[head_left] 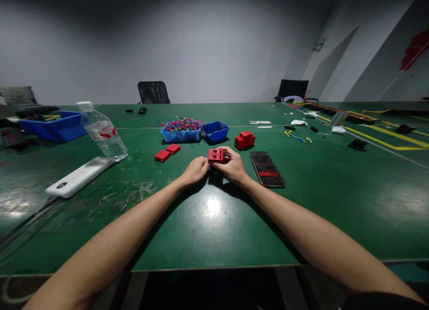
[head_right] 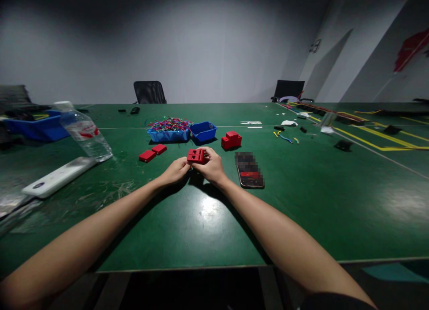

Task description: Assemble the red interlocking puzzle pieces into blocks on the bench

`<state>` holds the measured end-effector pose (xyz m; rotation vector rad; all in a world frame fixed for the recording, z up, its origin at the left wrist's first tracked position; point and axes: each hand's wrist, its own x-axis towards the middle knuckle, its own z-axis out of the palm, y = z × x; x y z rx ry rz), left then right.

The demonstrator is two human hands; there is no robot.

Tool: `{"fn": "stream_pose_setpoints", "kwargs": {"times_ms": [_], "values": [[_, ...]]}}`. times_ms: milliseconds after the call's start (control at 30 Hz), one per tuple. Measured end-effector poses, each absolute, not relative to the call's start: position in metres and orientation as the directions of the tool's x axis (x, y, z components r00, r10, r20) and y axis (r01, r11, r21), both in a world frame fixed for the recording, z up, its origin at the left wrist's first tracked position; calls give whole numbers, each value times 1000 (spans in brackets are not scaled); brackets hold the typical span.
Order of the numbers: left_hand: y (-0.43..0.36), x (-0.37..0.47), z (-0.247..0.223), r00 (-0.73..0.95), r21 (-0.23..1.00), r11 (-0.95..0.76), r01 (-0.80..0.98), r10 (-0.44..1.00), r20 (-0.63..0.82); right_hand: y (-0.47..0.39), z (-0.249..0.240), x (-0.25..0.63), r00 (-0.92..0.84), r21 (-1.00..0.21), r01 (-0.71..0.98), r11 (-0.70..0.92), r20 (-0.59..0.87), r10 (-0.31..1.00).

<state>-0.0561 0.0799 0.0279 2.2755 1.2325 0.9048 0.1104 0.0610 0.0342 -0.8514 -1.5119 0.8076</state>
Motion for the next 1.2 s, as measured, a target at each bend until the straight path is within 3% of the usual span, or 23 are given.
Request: {"fn": "stream_pose_setpoints", "kwargs": {"times_ms": [333, 500, 733, 833, 1000, 1200], "values": [[83, -58, 27, 400, 639, -511, 575, 857, 325, 60, 35, 112, -90, -878, 99, 469, 461, 883], [87, -59, 23, 365, 733, -459, 502, 881, 302, 58, 37, 113, -106, -877, 105, 470, 460, 882], [91, -58, 18, 57, 845, -331, 419, 939, 340, 61, 37, 119, -85, -809, 242, 535, 532, 843], [92, -57, 18, -35, 898, -289, 331, 948, 317, 63, 37, 124, -141, -731, 365, 576, 568, 811], [92, -55, 20, -91, 929, -297, 223, 942, 323, 70, 34, 135, -335, -463, 567, 681, 626, 704], [85, -52, 23, -74, 939, -297, 175, 947, 313, 73, 34, 141, -383, -311, 720, 620, 566, 730]]}}
